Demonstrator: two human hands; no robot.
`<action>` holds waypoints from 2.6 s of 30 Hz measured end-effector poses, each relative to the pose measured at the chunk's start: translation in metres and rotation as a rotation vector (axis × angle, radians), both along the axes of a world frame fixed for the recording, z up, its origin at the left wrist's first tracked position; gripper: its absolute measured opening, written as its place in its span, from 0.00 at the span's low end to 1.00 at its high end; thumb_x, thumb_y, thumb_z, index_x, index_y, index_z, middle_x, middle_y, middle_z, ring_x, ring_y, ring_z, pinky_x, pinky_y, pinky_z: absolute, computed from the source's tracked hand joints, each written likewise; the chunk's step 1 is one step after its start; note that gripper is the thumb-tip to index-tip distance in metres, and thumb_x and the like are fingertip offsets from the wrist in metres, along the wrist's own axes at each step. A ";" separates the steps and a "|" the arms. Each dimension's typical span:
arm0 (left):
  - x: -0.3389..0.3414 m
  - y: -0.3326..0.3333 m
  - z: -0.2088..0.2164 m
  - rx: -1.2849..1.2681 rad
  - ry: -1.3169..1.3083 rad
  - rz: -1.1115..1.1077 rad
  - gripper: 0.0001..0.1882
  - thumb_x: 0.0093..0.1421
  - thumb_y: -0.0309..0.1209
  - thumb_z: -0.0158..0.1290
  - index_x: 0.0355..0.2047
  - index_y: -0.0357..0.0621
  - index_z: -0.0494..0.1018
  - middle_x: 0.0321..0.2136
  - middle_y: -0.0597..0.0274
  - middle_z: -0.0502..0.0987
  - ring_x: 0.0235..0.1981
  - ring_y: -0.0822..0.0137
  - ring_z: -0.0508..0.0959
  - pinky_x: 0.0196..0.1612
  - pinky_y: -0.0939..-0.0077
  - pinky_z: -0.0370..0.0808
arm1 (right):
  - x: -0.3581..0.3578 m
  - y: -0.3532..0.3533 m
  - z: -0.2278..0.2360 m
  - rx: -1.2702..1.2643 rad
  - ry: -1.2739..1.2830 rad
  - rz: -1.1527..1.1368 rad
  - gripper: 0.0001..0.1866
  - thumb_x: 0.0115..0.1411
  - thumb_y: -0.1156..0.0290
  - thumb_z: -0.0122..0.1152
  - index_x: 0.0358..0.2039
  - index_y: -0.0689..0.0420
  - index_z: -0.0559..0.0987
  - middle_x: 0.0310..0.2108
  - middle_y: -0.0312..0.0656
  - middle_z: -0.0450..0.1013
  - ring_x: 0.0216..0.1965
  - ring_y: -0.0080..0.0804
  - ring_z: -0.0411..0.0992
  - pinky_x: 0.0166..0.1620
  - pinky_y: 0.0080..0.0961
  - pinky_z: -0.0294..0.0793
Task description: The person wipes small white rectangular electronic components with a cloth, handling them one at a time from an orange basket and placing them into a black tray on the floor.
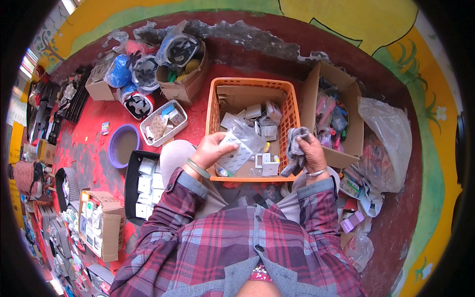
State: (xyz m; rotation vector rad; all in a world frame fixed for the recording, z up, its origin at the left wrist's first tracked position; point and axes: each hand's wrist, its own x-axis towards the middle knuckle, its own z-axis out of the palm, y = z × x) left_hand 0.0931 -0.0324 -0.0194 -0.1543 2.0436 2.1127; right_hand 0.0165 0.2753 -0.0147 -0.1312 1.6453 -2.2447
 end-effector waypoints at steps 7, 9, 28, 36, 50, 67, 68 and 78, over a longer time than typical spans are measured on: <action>0.007 0.029 0.028 -0.962 0.111 -0.359 0.20 0.47 0.44 0.60 0.35 0.44 0.77 0.29 0.45 0.78 0.34 0.48 0.78 0.37 0.59 0.74 | 0.012 -0.009 0.016 -0.207 -0.022 0.187 0.31 0.64 0.55 0.52 0.61 0.61 0.61 0.55 0.37 0.64 0.54 0.27 0.63 0.57 0.23 0.61; 0.005 0.040 0.038 -1.046 0.166 -0.441 0.19 0.47 0.42 0.60 0.34 0.43 0.77 0.28 0.45 0.78 0.34 0.48 0.78 0.37 0.59 0.74 | 0.013 -0.022 0.024 0.005 0.211 0.385 0.32 0.63 0.57 0.53 0.62 0.61 0.59 0.58 0.39 0.62 0.57 0.31 0.61 0.60 0.24 0.58; 0.017 0.038 0.069 -0.826 0.259 -0.653 0.21 0.47 0.41 0.62 0.36 0.41 0.75 0.24 0.43 0.76 0.29 0.46 0.77 0.33 0.60 0.73 | 0.041 -0.046 0.032 0.603 0.562 0.741 0.10 0.52 0.70 0.59 0.33 0.62 0.77 0.23 0.44 0.73 0.26 0.28 0.71 0.35 0.26 0.70; 0.031 0.036 0.105 -0.853 0.328 -0.677 0.17 0.48 0.41 0.59 0.34 0.44 0.75 0.22 0.46 0.75 0.27 0.47 0.76 0.31 0.59 0.71 | 0.045 -0.044 0.050 0.412 0.561 0.772 0.06 0.49 0.73 0.60 0.27 0.60 0.77 0.19 0.35 0.69 0.23 0.19 0.65 0.27 0.21 0.66; 0.075 -0.053 0.099 -0.087 0.052 -0.087 0.16 0.55 0.34 0.60 0.41 0.39 0.73 0.36 0.65 0.77 0.37 0.73 0.77 0.41 0.76 0.73 | 0.044 0.033 0.091 0.424 0.156 0.320 0.11 0.57 0.71 0.57 0.36 0.64 0.78 0.29 0.34 0.75 0.29 0.21 0.72 0.34 0.19 0.72; 0.093 -0.013 0.039 0.919 0.174 0.448 0.18 0.67 0.36 0.40 0.51 0.35 0.66 0.45 0.55 0.75 0.44 0.63 0.76 0.49 0.68 0.73 | 0.145 -0.156 0.072 0.947 1.496 0.547 0.27 0.46 0.71 0.60 0.51 0.53 0.71 0.58 0.41 0.64 0.64 0.43 0.55 0.63 0.49 0.44; 0.098 -0.026 0.032 0.916 0.229 0.503 0.19 0.67 0.35 0.40 0.52 0.34 0.65 0.45 0.54 0.74 0.45 0.62 0.76 0.50 0.68 0.73 | 0.146 -0.158 0.070 0.910 1.555 0.632 0.25 0.47 0.73 0.58 0.50 0.53 0.72 0.57 0.40 0.65 0.64 0.43 0.56 0.63 0.48 0.45; 0.298 -0.243 -0.115 0.721 0.332 1.429 0.18 0.63 0.35 0.45 0.47 0.34 0.69 0.41 0.52 0.76 0.42 0.59 0.78 0.47 0.65 0.74 | 0.107 -0.146 0.051 0.133 0.233 0.337 0.14 0.66 0.73 0.45 0.49 0.62 0.72 0.44 0.39 0.72 0.45 0.25 0.69 0.50 0.22 0.68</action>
